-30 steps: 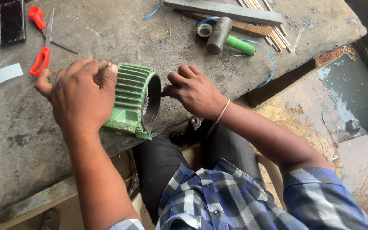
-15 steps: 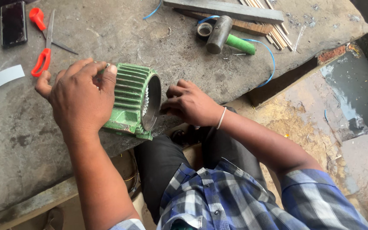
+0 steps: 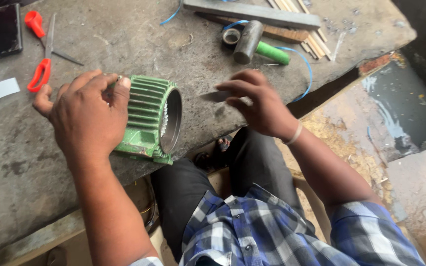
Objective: The person holds a green motor housing and repeatedly inserts and removes a small metal piece into the stator slots. The hands adjust the housing and continue the repetitive insertion motion throughout the clip.
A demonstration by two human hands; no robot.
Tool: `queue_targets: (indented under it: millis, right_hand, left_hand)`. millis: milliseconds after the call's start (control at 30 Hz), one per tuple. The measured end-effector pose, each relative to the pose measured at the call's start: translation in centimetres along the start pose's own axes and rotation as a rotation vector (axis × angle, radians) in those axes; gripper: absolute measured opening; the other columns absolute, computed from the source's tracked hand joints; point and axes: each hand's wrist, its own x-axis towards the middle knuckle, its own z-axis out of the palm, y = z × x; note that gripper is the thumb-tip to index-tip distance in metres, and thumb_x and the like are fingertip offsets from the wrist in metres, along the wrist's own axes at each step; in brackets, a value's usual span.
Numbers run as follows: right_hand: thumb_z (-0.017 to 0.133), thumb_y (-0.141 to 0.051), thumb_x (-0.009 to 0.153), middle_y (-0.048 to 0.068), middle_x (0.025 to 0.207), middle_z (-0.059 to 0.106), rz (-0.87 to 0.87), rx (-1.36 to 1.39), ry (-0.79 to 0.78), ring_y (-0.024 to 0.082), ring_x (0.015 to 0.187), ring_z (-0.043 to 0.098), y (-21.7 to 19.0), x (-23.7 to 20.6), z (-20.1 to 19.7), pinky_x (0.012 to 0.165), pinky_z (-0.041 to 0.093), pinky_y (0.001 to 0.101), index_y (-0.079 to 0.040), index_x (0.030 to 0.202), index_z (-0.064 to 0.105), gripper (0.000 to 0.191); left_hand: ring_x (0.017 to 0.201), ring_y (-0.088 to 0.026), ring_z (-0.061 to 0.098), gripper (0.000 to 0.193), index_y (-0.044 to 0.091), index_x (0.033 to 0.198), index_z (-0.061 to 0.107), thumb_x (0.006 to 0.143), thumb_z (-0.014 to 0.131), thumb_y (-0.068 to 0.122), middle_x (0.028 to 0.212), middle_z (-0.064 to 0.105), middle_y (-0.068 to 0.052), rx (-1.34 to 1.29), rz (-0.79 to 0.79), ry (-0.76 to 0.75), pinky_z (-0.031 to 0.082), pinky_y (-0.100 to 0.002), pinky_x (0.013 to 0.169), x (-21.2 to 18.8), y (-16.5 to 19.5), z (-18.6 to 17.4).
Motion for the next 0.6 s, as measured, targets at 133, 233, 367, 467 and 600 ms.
queue_targets:
  millis: [133,233,367,467,600]
  right_hand:
    - [0.078,-0.007,0.09,0.012,0.109,0.064,0.036,-0.334,-0.045,0.031,0.101,0.062,0.6,-2.9,-1.2,0.087,0.053,0.0404,-0.012,0.116,0.076,0.027]
    - [0.077,-0.006,0.092,0.012,0.109,0.064,0.101,-0.39,0.103,0.029,0.098,0.064,0.6,-5.7,-2.3,0.083,0.054,0.0386,-0.013,0.118,0.076,0.028]
    - [0.076,-0.007,0.097,0.013,0.117,0.063,0.078,-0.268,0.392,0.028,0.102,0.068,1.1,-8.1,-2.2,0.085,0.058,0.0347,-0.013,0.122,0.071,0.027]
    - [0.079,-0.009,0.09,0.015,0.109,0.064,0.238,-0.255,0.046,0.03,0.093,0.066,2.2,-8.8,-0.9,0.078,0.056,0.0391,-0.012,0.122,0.073,0.033]
    - [0.075,-0.006,0.095,0.014,0.116,0.062,0.265,-0.296,0.364,0.023,0.093,0.065,3.6,-11.3,0.4,0.077,0.056,0.034,-0.011,0.127,0.071,0.032]
  left_hand:
    - [0.117,-0.028,0.065,0.037,0.014,0.108,0.08,0.115,0.059,0.045,0.122,0.074,-0.009,0.014,0.016,0.023,0.018,-0.051,0.119,-0.4,-0.5,0.6]
    - [0.113,-0.024,0.066,0.037,0.015,0.106,0.078,0.117,0.056,0.042,0.119,0.075,-0.006,0.031,0.081,0.083,0.02,-0.049,0.121,-0.5,-1.3,1.0]
    - [0.096,-0.019,0.063,0.04,0.015,0.1,0.075,0.118,0.051,0.042,0.103,0.075,0.001,-0.144,0.015,0.24,0.032,-0.037,0.112,-1.2,-1.6,0.6]
    - [0.089,-0.022,0.056,0.044,0.012,0.088,0.069,0.112,0.044,0.039,0.085,0.067,0.0,-0.413,0.054,0.534,0.037,-0.045,0.112,-3.2,-0.4,0.4]
    - [0.107,-0.024,0.067,0.049,0.012,0.088,0.071,0.11,0.035,0.038,0.092,0.07,-0.006,-0.071,0.212,0.649,0.016,-0.05,0.129,-5.8,2.6,3.3]
